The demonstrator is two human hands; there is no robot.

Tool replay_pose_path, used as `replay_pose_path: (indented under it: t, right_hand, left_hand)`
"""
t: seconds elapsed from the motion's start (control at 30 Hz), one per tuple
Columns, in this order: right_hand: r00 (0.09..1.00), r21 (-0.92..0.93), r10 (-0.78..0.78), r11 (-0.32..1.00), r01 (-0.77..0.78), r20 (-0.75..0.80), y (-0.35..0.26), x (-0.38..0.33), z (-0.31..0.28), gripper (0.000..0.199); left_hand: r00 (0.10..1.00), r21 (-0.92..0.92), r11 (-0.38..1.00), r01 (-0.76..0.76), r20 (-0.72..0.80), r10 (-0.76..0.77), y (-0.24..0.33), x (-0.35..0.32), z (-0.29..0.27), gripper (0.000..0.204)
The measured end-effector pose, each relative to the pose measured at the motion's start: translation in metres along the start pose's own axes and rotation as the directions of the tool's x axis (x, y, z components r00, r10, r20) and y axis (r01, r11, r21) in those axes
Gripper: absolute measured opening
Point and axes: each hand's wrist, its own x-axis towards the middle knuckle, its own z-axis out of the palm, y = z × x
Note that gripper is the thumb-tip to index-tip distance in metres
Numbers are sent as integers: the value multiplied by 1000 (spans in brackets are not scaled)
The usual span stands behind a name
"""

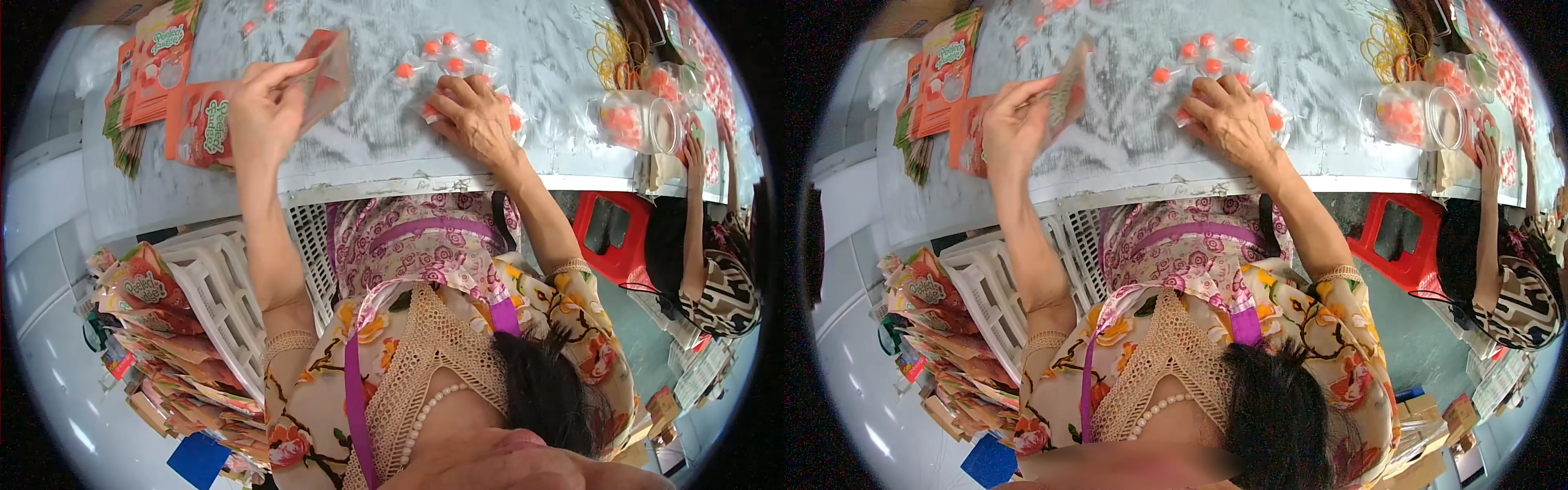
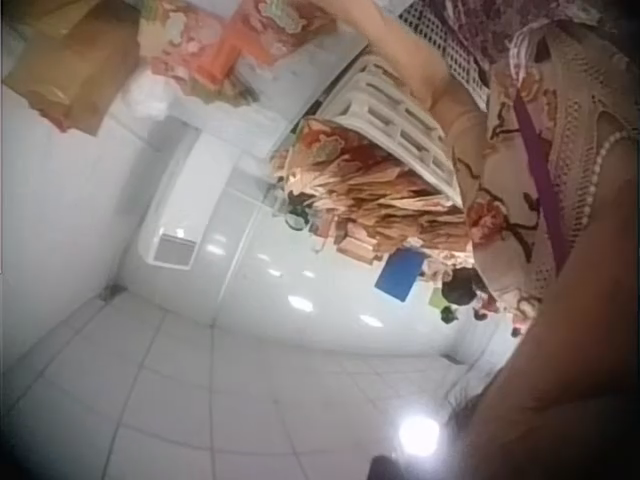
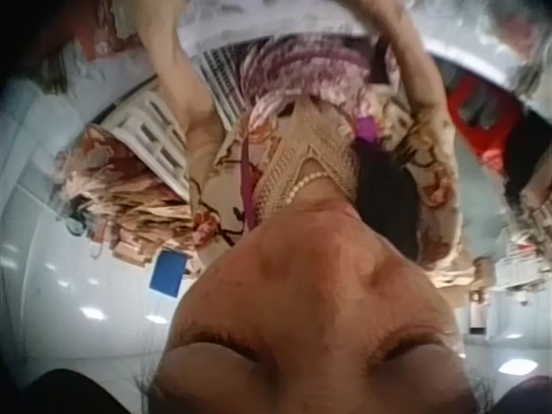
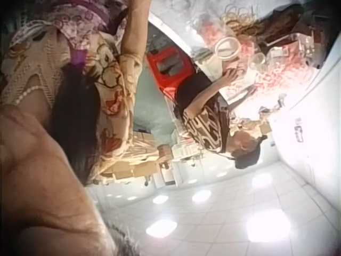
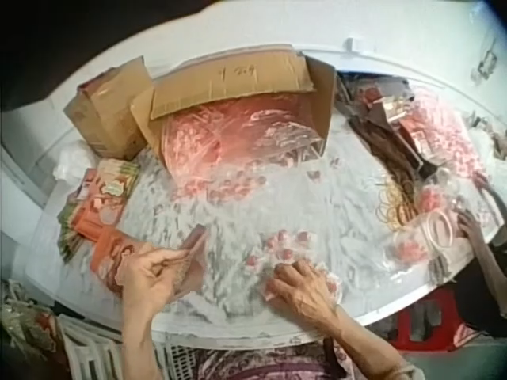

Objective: The recorder is manually packaging small red candies into printed plastic pouches at a factory workbench and stacking the finished pouches into a crate.

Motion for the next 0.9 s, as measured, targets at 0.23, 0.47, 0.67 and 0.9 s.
replay_pose_path:
  t: [0.23, 0.47, 0.67, 0.9]
  right_hand:
    - [930, 384, 195, 921, -64, -312, 5, 6, -2, 24]
    - [481, 989, 866, 90, 116, -136, -23, 66, -48, 17]
    - [418, 914, 900, -60, 401, -125, -49, 110, -22, 13]
    - [583, 972, 804, -24, 234, -120, -50, 88, -17, 15]
  left_hand:
    - [1000, 114, 993, -17, -2, 17, 0, 5, 36, 29]
    - [999, 168, 985, -32, 4, 32, 14, 4, 76, 34]
    - [993, 193, 974, -117, 49, 109, 35, 4, 96, 31]
    - [994, 34, 995, 90, 63, -92, 13, 11, 92, 35]
